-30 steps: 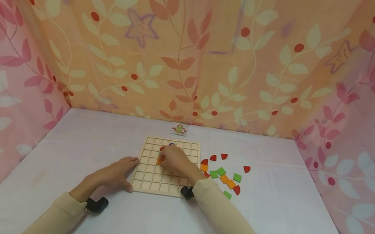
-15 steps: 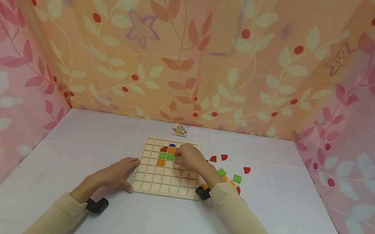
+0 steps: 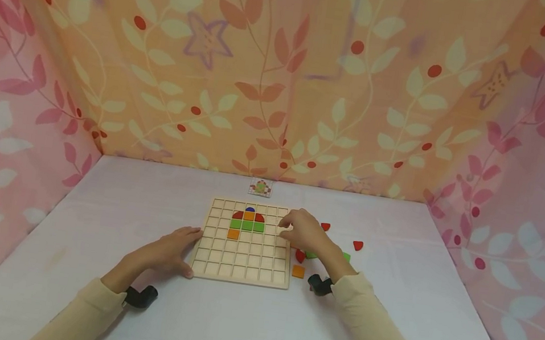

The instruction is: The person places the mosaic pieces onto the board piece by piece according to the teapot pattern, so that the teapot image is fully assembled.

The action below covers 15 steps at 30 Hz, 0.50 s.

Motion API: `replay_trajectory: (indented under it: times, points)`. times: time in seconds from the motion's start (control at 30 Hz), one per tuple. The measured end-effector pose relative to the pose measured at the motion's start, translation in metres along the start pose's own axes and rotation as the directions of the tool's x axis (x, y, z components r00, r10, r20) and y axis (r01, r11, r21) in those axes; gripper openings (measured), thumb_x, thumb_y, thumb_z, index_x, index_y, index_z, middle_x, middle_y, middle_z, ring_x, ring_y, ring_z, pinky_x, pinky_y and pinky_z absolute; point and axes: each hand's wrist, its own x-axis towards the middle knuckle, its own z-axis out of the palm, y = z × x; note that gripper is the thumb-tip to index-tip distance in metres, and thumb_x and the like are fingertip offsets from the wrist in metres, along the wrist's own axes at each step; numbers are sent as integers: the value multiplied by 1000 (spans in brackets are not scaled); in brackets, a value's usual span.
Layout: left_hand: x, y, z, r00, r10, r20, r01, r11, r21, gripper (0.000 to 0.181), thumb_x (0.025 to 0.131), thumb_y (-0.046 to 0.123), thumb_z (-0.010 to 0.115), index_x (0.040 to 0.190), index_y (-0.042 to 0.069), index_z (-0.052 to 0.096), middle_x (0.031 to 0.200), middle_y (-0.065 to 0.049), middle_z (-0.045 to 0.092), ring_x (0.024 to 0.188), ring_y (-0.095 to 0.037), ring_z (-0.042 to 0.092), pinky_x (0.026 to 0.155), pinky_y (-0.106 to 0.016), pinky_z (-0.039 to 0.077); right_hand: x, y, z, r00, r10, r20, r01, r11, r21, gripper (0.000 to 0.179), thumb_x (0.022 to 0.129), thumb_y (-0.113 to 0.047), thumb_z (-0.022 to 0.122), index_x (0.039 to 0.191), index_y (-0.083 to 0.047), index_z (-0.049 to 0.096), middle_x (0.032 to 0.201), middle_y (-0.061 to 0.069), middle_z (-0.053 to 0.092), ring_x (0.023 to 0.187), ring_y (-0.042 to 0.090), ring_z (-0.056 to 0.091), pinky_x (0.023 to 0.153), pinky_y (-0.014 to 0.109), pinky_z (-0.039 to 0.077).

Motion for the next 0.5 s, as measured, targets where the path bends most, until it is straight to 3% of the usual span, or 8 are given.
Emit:
replay_trajectory:
  times: [0.27,0.5]
  points:
    - [-1,0,0,1000,6,-2,-6,1000,-1,98,69,26,88,148,0,36,156,-19,34,147,-40,24,114,-63,25,-14,23,1,997,67,28,-66,998,-8,21,85,-15,72,102,-5,76,101,7,71,97,28,58,84,41,51]
    - [-1,0,0,1000,4,-4,-4,1000,1,99,69,26,88,149,0,36,156,-19,34,147,-40,24,114,-62,25,-25,42,3,977,189,98,-193,980,38,20,86,-12,69,105,-7,75,103,5,70,99,23,56,89,43,52]
